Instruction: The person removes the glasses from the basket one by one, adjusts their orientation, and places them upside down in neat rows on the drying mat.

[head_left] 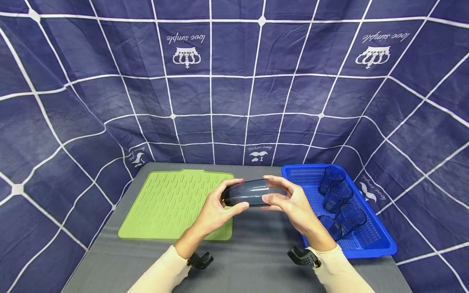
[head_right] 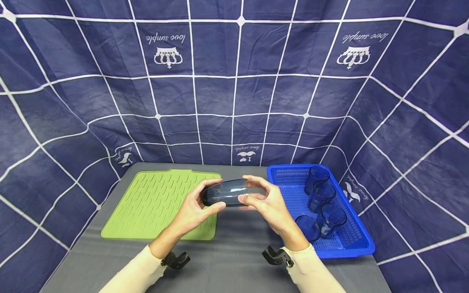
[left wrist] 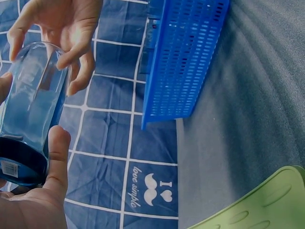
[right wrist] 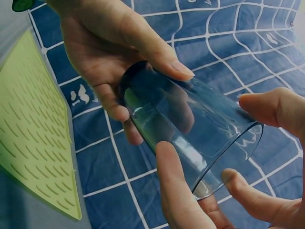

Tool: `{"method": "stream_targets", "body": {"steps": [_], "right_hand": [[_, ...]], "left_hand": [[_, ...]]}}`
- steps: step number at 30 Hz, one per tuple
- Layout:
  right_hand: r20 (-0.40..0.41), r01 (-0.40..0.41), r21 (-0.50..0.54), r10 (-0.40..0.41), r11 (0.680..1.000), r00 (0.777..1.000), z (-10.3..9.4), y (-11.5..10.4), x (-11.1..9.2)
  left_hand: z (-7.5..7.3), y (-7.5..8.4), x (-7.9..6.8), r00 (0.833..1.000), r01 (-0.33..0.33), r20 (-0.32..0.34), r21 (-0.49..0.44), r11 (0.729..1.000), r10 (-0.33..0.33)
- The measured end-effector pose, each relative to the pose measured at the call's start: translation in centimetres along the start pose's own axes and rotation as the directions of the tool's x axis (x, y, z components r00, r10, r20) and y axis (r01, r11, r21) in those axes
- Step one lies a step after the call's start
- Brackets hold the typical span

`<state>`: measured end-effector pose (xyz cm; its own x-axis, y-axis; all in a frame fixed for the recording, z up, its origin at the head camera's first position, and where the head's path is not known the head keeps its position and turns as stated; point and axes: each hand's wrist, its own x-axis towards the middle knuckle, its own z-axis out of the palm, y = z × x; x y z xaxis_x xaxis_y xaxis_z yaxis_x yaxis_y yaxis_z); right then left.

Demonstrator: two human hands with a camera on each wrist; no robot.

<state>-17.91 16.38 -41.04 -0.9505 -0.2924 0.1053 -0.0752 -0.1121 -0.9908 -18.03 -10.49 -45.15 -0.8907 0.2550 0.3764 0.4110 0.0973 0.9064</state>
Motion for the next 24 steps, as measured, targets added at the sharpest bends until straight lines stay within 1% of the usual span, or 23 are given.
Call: {"method": "stream_targets", "body": {"steps": [3,10,18,24], "right_hand": [[0.005,-0.007,0.006,0.007,1.0,1.0,0.0,0.0,0.2],[0.043,-0.023,0.032,0.022,0.999,0.999,0.2,0.3,0.6],[0.087,-0.04,0.067,0.034,0.997,0.996,0.1,1.1,0.7],[0.114,-0.038,0.073,0.029,0.997,0.993,0.2,1.7,1.0]], "left_hand": [[-0.2,0.0,0.1,1.0,-0.004,0.003,0.013,1.0,0.004],[-0.8,0.1,0.0,1.0,0.014,-0.016,0.036,0.999,-0.014],[-1.1,-0.3,-0.1,1.0,-0.016,-0.026,0.021,1.0,0.016],[-1.4,-0.7,-0.1,0.999,0.006,-0.038,0.029,1.0,-0.004]]}}
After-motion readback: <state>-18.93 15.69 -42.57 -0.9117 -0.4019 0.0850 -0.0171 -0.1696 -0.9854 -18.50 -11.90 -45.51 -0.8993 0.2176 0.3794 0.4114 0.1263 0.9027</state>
